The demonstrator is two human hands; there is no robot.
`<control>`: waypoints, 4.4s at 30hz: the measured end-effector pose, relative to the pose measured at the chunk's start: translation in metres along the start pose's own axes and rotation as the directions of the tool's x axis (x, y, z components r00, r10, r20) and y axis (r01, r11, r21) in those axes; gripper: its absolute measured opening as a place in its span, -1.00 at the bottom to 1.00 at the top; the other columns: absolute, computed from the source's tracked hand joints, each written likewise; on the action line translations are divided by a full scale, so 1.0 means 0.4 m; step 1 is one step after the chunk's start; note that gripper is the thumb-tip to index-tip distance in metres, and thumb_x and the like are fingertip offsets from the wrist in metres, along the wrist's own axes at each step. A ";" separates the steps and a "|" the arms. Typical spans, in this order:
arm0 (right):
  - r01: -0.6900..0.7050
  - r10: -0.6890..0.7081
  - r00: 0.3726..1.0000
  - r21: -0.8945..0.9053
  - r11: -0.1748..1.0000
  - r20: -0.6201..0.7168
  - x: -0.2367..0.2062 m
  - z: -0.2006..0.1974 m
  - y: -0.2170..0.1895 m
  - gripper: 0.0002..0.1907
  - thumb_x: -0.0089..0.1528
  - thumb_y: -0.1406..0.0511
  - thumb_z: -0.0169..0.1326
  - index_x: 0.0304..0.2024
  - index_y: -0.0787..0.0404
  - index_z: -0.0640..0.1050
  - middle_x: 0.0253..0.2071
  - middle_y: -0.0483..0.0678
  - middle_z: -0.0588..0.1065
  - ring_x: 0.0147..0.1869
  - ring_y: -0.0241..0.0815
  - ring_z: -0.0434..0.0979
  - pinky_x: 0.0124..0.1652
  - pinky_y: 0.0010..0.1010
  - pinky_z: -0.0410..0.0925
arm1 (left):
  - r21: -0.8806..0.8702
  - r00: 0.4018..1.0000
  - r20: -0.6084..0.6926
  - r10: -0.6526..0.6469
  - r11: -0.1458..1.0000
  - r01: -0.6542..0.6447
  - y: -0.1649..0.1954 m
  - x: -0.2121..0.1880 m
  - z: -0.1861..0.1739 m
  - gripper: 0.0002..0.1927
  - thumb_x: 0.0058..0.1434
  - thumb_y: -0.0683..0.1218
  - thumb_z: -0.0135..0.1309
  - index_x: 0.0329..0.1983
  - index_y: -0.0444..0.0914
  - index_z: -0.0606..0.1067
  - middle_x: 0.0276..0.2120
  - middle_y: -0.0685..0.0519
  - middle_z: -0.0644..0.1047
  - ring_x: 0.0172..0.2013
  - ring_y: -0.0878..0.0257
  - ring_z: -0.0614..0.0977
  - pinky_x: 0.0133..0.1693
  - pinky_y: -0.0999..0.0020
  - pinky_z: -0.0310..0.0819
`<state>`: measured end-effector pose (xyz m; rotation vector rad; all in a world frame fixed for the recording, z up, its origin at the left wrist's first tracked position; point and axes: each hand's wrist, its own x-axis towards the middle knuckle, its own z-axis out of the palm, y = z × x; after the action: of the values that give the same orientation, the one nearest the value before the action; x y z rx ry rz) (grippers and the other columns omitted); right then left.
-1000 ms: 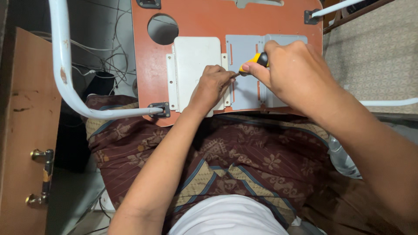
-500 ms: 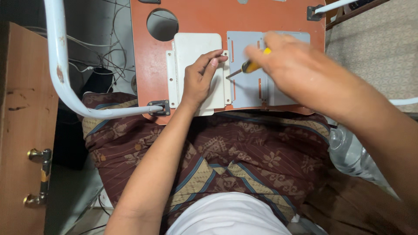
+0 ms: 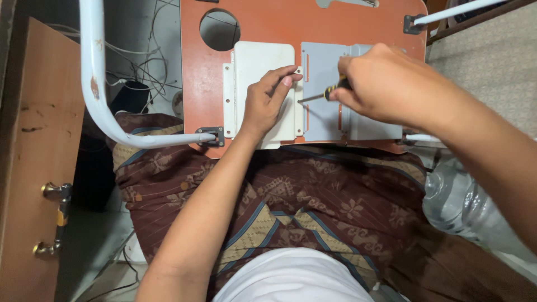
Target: The person sits with a small folding laptop table across their lap and uses a screwdriver to unscrew screws from its metal frame brackets and plastic panels. They reposition the table repeatedly to reach different screws and set removed screws on the nearby desk.
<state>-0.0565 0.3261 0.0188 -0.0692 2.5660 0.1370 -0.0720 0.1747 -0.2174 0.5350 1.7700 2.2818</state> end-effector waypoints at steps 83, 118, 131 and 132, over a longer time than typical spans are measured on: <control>-0.095 0.131 0.966 -0.164 0.982 0.225 -0.035 -0.074 -0.036 -0.22 0.25 -0.16 0.00 0.21 0.34 0.35 -0.40 0.12 0.56 -0.26 0.07 0.64 -0.26 -0.19 0.50 | 0.477 0.953 0.292 0.075 0.852 -0.214 0.016 -0.010 0.050 -0.83 0.28 -0.19 0.10 -0.08 -0.29 0.51 -0.23 -0.12 0.59 -0.20 -0.11 0.61 -0.18 0.06 0.49; 0.140 -0.116 0.945 0.057 0.989 -0.305 -0.057 0.034 -0.044 -0.59 0.35 0.09 0.11 -0.25 0.35 0.43 -0.54 0.23 0.50 -0.42 0.32 0.55 -0.42 0.03 0.40 | 0.402 0.954 0.292 0.068 0.896 -0.187 -0.001 -0.021 0.054 -0.78 0.32 -0.19 0.17 0.02 -0.28 0.54 -0.12 -0.13 0.63 -0.11 -0.10 0.66 -0.08 0.15 0.56; 0.423 -0.434 0.809 -0.119 0.898 -0.396 -0.077 0.016 -0.045 -0.50 -0.03 0.50 0.08 -0.01 0.14 0.51 -0.18 0.21 0.36 -0.02 0.24 0.52 -0.18 -0.13 0.44 | 0.633 0.947 0.296 0.123 0.717 -0.291 0.078 -0.075 -0.059 -0.52 0.23 -0.22 0.13 0.23 -0.31 0.40 0.01 -0.11 0.50 0.05 -0.05 0.49 0.12 0.07 0.34; 0.385 -0.380 0.842 -0.068 0.921 -0.383 -0.077 0.008 -0.045 -0.57 0.02 0.47 0.09 -0.03 0.22 0.48 -0.18 0.23 0.35 -0.05 0.25 0.53 -0.19 -0.12 0.43 | 0.631 0.942 0.300 0.153 0.709 -0.316 0.073 -0.073 -0.058 -0.52 0.21 -0.22 0.14 0.22 -0.32 0.40 0.01 -0.11 0.50 0.05 -0.04 0.49 0.11 0.08 0.35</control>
<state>-0.0274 0.3090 0.0314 -0.6663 2.8841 -0.0522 -0.0531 0.1355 -0.1990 1.1550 2.4953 1.5289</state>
